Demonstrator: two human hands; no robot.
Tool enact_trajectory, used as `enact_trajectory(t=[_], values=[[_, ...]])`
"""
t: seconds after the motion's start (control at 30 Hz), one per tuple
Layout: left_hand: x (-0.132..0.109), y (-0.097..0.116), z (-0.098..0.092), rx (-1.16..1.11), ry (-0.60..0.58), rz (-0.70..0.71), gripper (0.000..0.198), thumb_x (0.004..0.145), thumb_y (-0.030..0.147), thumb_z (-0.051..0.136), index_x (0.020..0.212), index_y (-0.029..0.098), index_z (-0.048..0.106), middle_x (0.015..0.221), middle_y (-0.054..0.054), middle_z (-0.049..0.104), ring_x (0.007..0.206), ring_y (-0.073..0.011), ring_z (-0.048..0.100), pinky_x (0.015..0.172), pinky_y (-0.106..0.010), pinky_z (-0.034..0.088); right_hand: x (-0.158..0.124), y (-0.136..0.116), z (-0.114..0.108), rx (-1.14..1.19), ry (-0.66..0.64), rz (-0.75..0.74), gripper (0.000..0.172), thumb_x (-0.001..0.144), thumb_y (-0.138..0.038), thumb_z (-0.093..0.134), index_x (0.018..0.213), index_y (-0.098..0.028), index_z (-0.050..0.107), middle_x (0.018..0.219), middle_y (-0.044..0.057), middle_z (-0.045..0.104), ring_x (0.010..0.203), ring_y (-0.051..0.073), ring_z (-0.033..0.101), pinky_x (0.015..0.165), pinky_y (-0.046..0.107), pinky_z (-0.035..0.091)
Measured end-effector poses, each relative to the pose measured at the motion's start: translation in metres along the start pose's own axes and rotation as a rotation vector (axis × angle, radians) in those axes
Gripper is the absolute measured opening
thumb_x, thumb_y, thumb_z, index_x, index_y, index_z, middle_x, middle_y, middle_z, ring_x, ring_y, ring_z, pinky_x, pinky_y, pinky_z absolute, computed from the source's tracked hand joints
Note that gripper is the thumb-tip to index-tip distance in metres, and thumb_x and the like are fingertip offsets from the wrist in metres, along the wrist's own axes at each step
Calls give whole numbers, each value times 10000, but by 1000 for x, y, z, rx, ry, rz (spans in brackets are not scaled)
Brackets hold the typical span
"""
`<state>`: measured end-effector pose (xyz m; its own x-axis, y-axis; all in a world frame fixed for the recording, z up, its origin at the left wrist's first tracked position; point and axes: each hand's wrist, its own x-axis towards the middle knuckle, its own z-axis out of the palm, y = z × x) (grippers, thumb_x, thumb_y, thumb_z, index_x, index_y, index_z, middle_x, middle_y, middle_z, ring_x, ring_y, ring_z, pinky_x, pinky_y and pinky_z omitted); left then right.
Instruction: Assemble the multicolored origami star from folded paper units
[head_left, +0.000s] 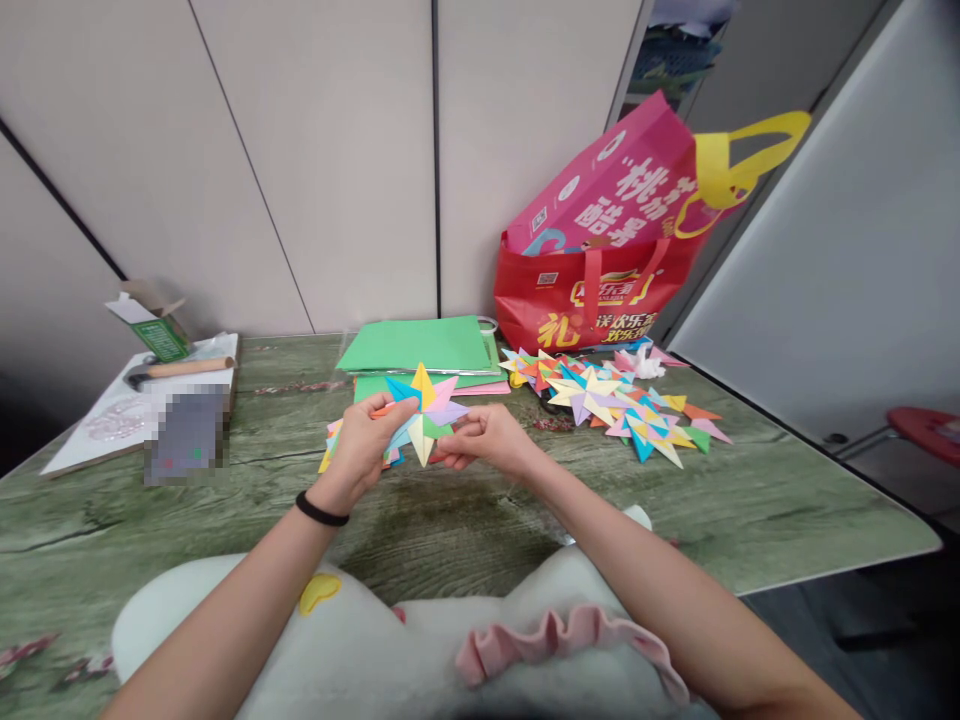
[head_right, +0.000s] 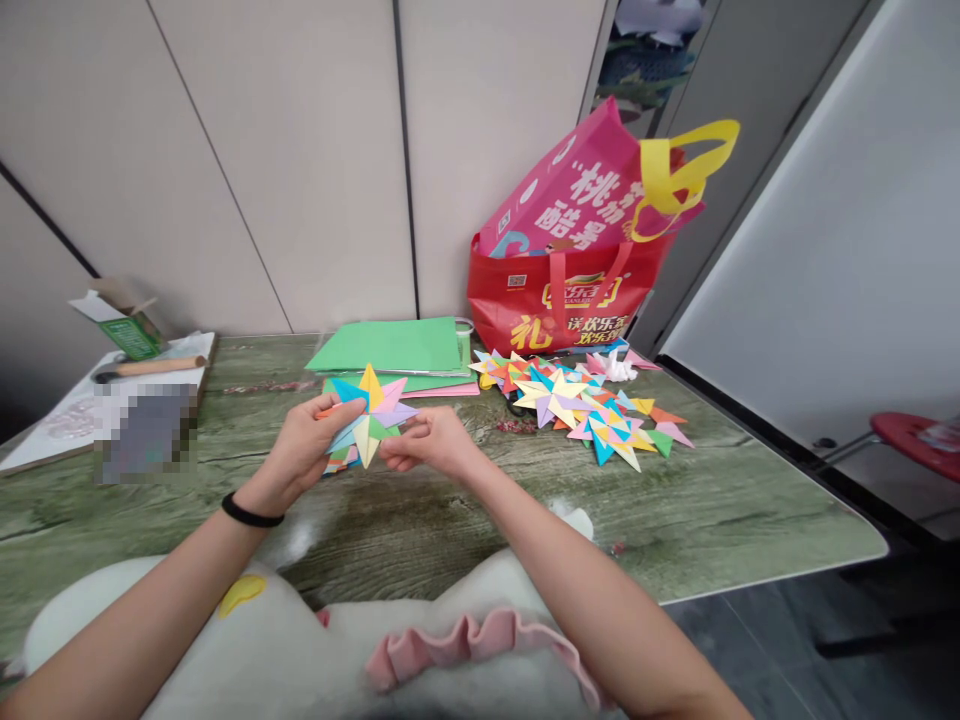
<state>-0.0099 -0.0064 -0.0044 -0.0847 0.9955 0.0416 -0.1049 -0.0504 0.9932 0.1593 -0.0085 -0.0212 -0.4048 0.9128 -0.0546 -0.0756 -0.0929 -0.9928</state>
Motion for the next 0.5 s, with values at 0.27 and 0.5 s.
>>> enact_trajectory(t=[0.27, 0.5], values=[[-3, 1, 2, 32, -21, -2, 341, 550, 393, 775, 722, 149, 609, 591, 28, 592, 474, -87, 495, 451, -202, 360, -1, -2, 0, 44, 18, 1, 398, 529, -429, 808, 696, -116, 628, 668, 64, 722, 540, 115, 649, 516, 215, 521], [-3, 0, 1, 70, -50, 36, 337, 562, 394, 777, 727, 136, 637, 605, 11, 608, 493, -92, 497, 475, -210, 365, -1, -2, -2, -9, -23, 46, 412, 560, -490, 771, 694, -110, 681, 652, 63, 718, 510, 96, 630, 506, 200, 507]])
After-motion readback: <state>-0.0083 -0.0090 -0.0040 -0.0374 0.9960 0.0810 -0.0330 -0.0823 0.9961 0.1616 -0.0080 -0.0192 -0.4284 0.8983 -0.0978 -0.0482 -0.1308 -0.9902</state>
